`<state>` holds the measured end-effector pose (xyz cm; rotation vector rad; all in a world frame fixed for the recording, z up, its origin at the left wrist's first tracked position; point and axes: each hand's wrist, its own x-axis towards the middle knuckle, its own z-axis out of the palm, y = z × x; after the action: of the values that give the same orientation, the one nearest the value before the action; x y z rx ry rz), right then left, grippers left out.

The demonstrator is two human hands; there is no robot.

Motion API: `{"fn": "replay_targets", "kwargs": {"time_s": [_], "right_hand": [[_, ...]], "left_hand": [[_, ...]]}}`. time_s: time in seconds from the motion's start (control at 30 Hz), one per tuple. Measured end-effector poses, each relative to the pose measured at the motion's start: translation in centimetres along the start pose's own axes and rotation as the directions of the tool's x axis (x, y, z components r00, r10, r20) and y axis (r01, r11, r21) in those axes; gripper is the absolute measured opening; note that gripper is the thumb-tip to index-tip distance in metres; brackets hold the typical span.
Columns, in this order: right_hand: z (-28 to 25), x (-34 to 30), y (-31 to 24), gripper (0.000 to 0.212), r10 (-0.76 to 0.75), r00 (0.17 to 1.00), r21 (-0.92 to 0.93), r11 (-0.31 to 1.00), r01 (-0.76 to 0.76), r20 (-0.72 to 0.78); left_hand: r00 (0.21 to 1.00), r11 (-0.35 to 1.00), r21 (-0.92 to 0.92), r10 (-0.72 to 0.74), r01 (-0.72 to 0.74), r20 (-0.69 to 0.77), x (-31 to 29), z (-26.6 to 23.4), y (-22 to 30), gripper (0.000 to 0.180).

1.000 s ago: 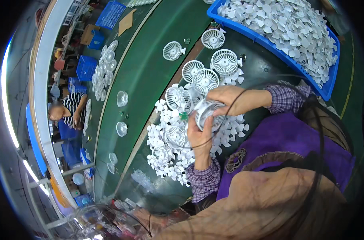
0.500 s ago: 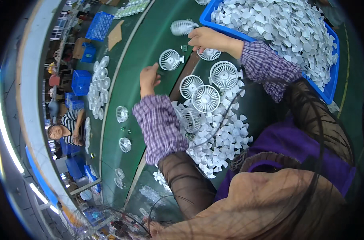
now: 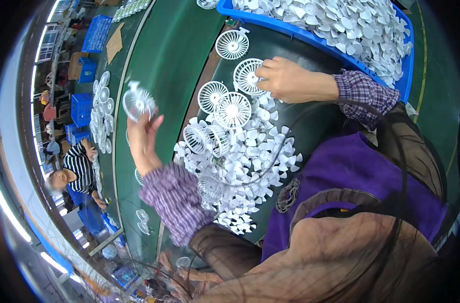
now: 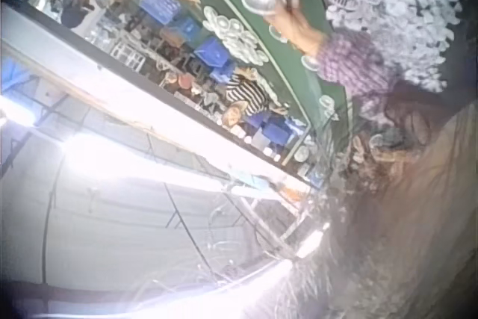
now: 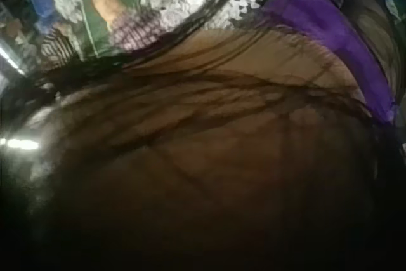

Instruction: Manually assembling white plastic fan blades into guard housings on an industrial assembly line.

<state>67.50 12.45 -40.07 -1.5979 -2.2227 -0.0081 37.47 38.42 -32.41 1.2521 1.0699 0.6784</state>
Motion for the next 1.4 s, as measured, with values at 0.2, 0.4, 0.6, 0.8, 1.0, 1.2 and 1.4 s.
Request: {"fn": "replay_targets", "kwargs": {"time_s": [0.2,0.4,0.6,0.8,1.0,1.2,1.4], "right_hand": [[-0.9,-2.4,1.2,0.005,-0.026,0.983,-0.055,0.998,0.017,-0.179],[-3.5,-8.0,1.6,0.009,0.202,0.973,-0.110,0.971,-0.214,-0.108],[-3.1,-5.7,-1.9,0.025,0.115,0.977,0.060,0.993,-0.106,-0.180],[3.2,-1.3,-1.3,0.010,0.092,0.987,-0.077,0.994,-0.082,0.133],[-1.2,-2.5,-2.8,0.016,0.164,0.981,-0.161,0.976,-0.146,0.106],[-4.1,0.6,-8.8,0.036,-0.187,0.954,0.233,0.942,0.242,-0.233],[-1.5,2.1,-11.6,0.035,-0.240,0.937,0.237,0.924,0.301,-0.254]], "left_hand": [[0.999,0.954,-0.298,-0.037,0.035,-0.001,-16.8,1.4,-4.5,0.048],[0.979,0.796,-0.602,-0.168,0.064,-0.118,-26.2,6.3,-13.0,0.041],[0.971,0.672,-0.739,-0.208,0.053,-0.120,-27.6,9.8,-14.9,0.031],[0.998,0.781,-0.624,-0.050,0.023,-0.026,-24.7,11.1,-13.0,0.034],[0.994,0.802,-0.592,0.025,-0.081,-0.104,-23.2,11.8,-11.9,0.044],[0.993,0.805,-0.582,0.099,-0.115,-0.060,-22.2,13.1,-11.6,0.055],[0.987,0.856,-0.493,0.159,-0.154,-0.032,-22.5,13.7,-11.6,0.055]]}}
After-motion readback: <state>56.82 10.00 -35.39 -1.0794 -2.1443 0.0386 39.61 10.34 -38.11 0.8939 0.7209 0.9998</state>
